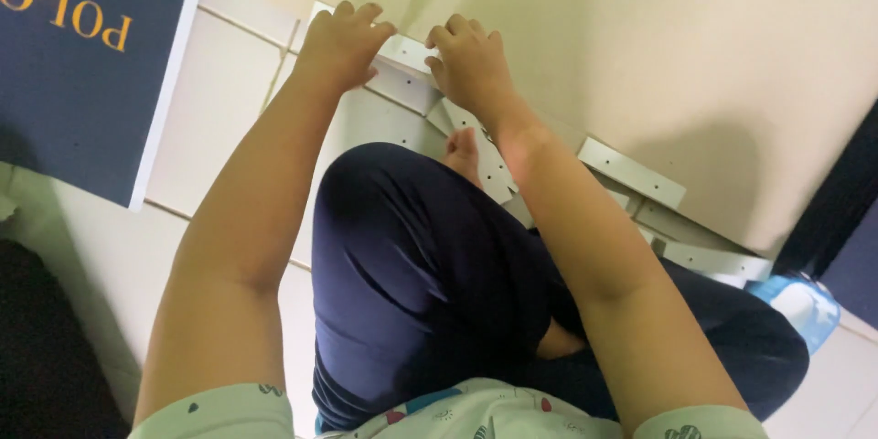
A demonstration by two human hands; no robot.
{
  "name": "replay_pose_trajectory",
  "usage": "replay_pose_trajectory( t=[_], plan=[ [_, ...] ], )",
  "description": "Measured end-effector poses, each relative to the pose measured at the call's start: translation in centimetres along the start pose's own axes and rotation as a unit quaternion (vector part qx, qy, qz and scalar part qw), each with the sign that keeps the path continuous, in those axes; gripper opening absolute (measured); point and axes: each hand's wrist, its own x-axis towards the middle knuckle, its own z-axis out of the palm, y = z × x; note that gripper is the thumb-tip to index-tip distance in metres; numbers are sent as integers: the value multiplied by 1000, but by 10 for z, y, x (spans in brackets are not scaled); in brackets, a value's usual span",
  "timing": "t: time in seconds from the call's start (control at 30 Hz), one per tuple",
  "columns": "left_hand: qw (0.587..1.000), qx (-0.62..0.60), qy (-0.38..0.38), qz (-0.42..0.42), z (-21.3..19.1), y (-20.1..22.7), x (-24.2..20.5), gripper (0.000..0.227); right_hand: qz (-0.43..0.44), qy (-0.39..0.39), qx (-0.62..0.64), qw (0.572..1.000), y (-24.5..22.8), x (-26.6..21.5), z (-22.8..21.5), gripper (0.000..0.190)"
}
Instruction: The person folds dark blue paper folders and uses a stick to apply glue from a container onto small white paper strips, then attaches the strips to a tan paper sheet.
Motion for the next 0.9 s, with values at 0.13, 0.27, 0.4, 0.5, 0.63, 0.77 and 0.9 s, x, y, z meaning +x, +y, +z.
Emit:
replay_pose_trajectory(
  t=[0.13,0.27,0.4,0.5,0.63,0.77,0.9],
  plan=[
    [996,-19,-87,-31,-3,-22,-12,79,9,-41,-55,998,-20,21,32,37],
    [995,-8,93,22,40,-37,-9,62,8,43,-68,997,-21,14,49,44],
    [986,61,152,41,48,-42,1,55,-31,78,-85,993,-16,11,45,45],
    [990,36,127,45,35,-40,-2,57,-68,89,-111,987,-16,8,36,39],
    [985,-2,162,66,17,-33,-8,44,-87,135,-122,979,-16,-8,8,34],
    [959,-119,235,101,-38,-4,-28,44,-79,160,-68,982,-17,-44,-54,31],
    [946,-190,221,139,-113,49,-59,50,-80,193,43,977,-10,-106,-124,38]
  ],
)
